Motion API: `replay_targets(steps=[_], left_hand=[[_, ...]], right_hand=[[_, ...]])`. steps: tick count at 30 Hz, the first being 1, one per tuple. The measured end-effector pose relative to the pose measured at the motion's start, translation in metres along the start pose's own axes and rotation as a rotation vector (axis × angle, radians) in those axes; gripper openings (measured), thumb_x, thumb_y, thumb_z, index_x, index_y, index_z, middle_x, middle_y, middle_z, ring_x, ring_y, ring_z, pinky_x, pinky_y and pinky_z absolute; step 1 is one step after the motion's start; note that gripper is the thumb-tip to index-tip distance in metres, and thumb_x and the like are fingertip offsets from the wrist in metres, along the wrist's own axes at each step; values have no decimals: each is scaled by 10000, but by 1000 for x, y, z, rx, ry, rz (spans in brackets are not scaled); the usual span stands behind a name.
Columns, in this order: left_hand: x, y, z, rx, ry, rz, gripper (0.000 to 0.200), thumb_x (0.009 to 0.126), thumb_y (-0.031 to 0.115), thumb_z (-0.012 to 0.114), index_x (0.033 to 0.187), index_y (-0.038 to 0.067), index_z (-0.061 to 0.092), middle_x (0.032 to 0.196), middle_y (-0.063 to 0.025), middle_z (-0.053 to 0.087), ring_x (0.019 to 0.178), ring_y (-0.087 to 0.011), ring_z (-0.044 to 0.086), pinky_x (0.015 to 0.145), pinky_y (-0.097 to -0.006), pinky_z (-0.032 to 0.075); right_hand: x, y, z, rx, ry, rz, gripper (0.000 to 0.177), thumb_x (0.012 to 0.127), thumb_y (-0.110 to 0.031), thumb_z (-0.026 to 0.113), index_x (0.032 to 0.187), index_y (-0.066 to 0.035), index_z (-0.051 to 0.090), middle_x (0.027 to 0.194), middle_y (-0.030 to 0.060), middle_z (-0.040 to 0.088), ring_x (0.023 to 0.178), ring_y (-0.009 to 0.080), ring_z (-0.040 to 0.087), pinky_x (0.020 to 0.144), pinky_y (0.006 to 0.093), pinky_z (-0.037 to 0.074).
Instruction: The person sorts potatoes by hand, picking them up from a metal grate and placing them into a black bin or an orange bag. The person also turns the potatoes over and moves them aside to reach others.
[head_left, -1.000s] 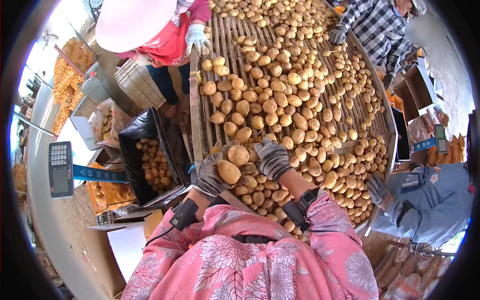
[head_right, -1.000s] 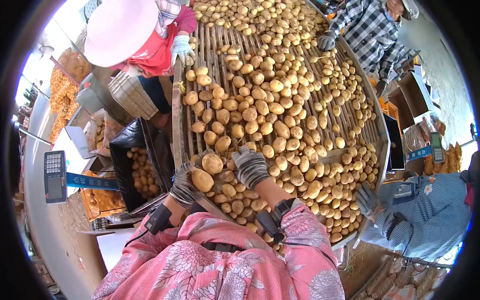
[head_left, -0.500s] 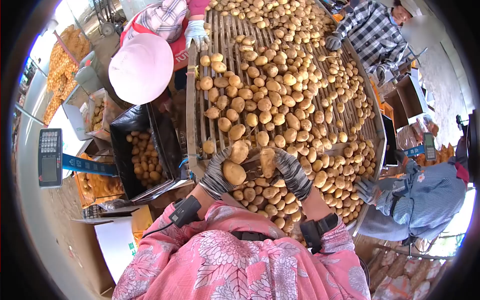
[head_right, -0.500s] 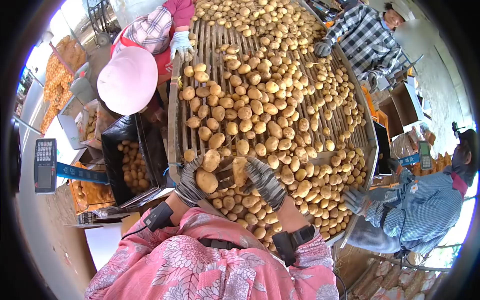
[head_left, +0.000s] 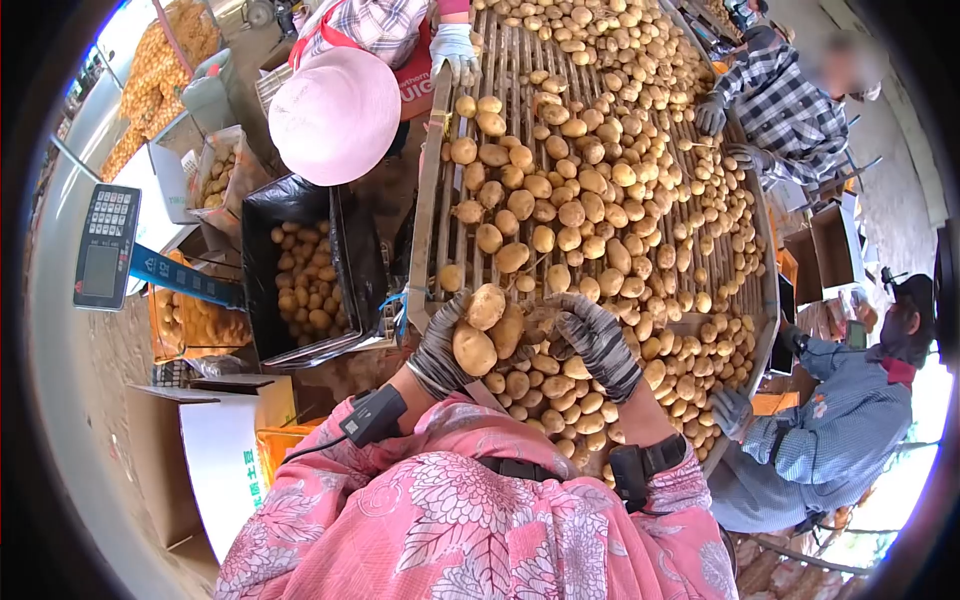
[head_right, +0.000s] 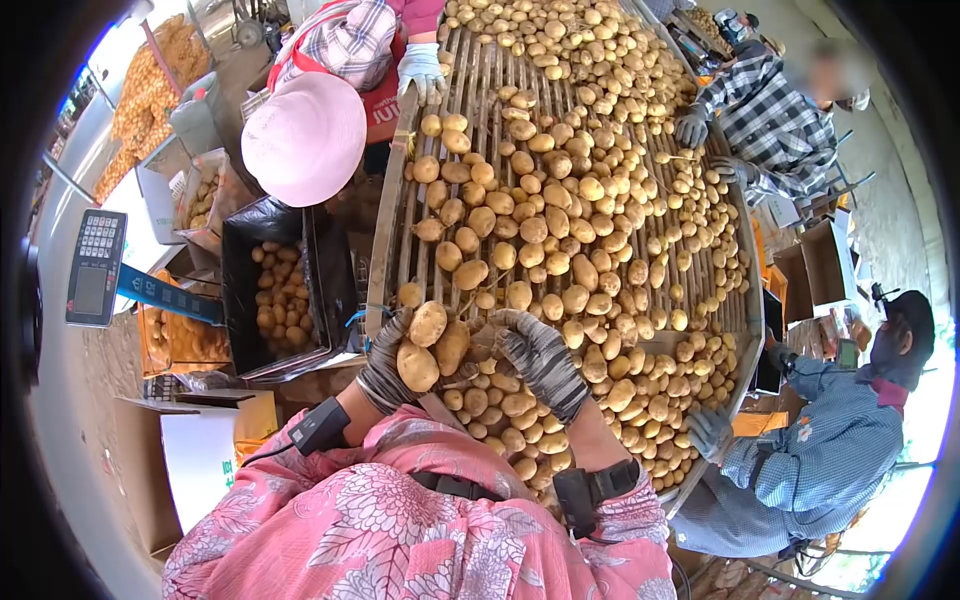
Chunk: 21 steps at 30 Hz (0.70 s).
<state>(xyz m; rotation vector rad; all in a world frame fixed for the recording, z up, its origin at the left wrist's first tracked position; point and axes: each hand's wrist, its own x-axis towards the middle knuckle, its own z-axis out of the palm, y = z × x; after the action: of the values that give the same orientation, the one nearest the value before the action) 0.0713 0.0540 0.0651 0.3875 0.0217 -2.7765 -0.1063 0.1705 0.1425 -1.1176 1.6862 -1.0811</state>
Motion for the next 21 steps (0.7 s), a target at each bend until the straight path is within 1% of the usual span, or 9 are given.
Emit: replay_targets(steps=[5,7,11,12,14,16,17,18,21], left_hand=[[-4,7,1,82,29,74,548,763,405,665,1128,13,550,1120,-198,570,1073,-361,538,965,-465,430],[-5,18,-16,62,-274,18,544,758,395,666,1126,13,547,1112,-191,574,1072,-357,542,929,-457,454],[-62,52,-21,95,-98,86,505,756,409,656,1088,43,556,1144,-200,562,1037,-352,554,882,-506,462],[-85,61,-35,91,-47,118,505,756,409,656,1088,43,556,1144,-200,562,1037,-352,554,882,-506,462],[-124,71,-73,159,-131,388,477,762,425,645,1057,62,553,1091,-182,567,983,-362,561,773,-510,488],[-175,102,-116,281,-375,264,473,758,434,651,1035,66,546,1020,-156,561,910,-363,561,657,-470,478],[-213,101,-110,225,-12,327,455,757,429,652,1027,77,550,972,-142,557,870,-355,558,622,-449,462],[-250,93,-102,166,350,385,437,756,424,653,1019,89,553,924,-128,553,829,-347,554,587,-427,447],[-317,84,-133,210,401,331,390,739,376,676,999,110,559,910,-98,573,818,-337,555,614,-431,452]], right_hand=[[3,-11,-6,65,-36,111,273,913,-144,541,1150,-7,545,940,38,622,827,109,592,707,241,496],[5,24,-14,76,18,139,266,895,-132,556,1134,-15,557,851,21,630,789,112,594,693,235,490],[3,52,-28,1,61,239,294,871,-136,567,1142,-23,552,909,26,599,764,118,581,665,265,506],[4,112,-46,-178,84,134,297,867,-134,584,1143,-29,555,913,23,605,771,107,581,666,255,508],[-1,104,-48,135,81,394,289,888,-159,582,1151,-44,556,927,20,611,775,83,575,648,219,503],[-7,89,-45,153,117,537,308,902,-215,571,1170,-65,551,950,26,617,691,113,608,570,239,508],[-12,146,-64,33,142,404,321,906,-235,563,1190,-85,542,952,31,618,626,118,611,512,257,509],[-13,133,-60,103,149,541,326,910,-251,557,1199,-99,538,927,33,628,615,118,619,496,267,512],[-16,126,-57,140,166,641,320,914,-270,553,1187,-103,544,889,37,639,597,129,625,494,265,512]])
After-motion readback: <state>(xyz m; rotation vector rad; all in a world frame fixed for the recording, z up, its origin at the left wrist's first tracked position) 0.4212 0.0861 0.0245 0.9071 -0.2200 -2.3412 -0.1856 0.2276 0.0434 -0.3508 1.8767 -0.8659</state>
